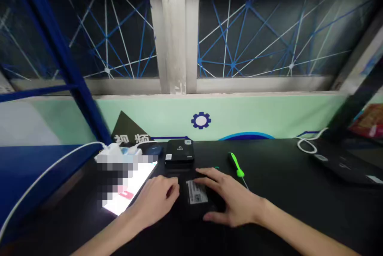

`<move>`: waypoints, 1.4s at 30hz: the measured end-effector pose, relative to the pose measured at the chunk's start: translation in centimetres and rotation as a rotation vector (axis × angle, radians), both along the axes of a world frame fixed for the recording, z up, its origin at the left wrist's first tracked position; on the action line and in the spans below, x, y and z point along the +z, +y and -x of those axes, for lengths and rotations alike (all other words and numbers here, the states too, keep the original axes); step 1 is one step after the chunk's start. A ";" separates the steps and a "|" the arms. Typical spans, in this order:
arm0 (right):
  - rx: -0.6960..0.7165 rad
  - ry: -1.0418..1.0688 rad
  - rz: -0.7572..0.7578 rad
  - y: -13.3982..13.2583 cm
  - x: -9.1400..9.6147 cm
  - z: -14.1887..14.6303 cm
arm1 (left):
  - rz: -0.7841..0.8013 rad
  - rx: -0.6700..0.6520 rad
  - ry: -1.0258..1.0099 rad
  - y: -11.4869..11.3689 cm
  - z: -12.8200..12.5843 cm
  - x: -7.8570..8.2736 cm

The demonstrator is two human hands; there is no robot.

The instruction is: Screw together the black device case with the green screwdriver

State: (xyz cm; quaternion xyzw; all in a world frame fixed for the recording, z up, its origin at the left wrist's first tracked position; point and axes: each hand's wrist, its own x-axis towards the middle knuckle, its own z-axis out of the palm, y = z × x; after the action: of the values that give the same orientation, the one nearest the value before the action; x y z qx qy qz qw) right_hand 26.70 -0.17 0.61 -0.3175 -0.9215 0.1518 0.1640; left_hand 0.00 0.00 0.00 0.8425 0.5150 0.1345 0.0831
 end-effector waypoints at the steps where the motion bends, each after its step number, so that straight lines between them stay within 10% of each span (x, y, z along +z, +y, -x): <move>1: 0.003 0.007 -0.002 0.1 0.0 0.0 | -0.012 -0.005 -0.013 -0.1 0.0 0.0; 11: -0.010 0.024 -0.026 0.3 0.1 0.4 | -0.219 -0.299 -0.186 -1.0 -0.7 -0.3; 42: -0.015 -0.044 -0.038 0.2 0.5 0.2 | -0.260 -0.372 0.030 -0.3 -0.5 -1.7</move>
State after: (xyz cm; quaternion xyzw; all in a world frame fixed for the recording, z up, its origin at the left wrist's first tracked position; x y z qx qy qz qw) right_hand 26.54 0.00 1.06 -0.3245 -0.9252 0.1261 0.1508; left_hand 0.54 -0.35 -1.70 0.9285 0.3302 0.1694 -0.0103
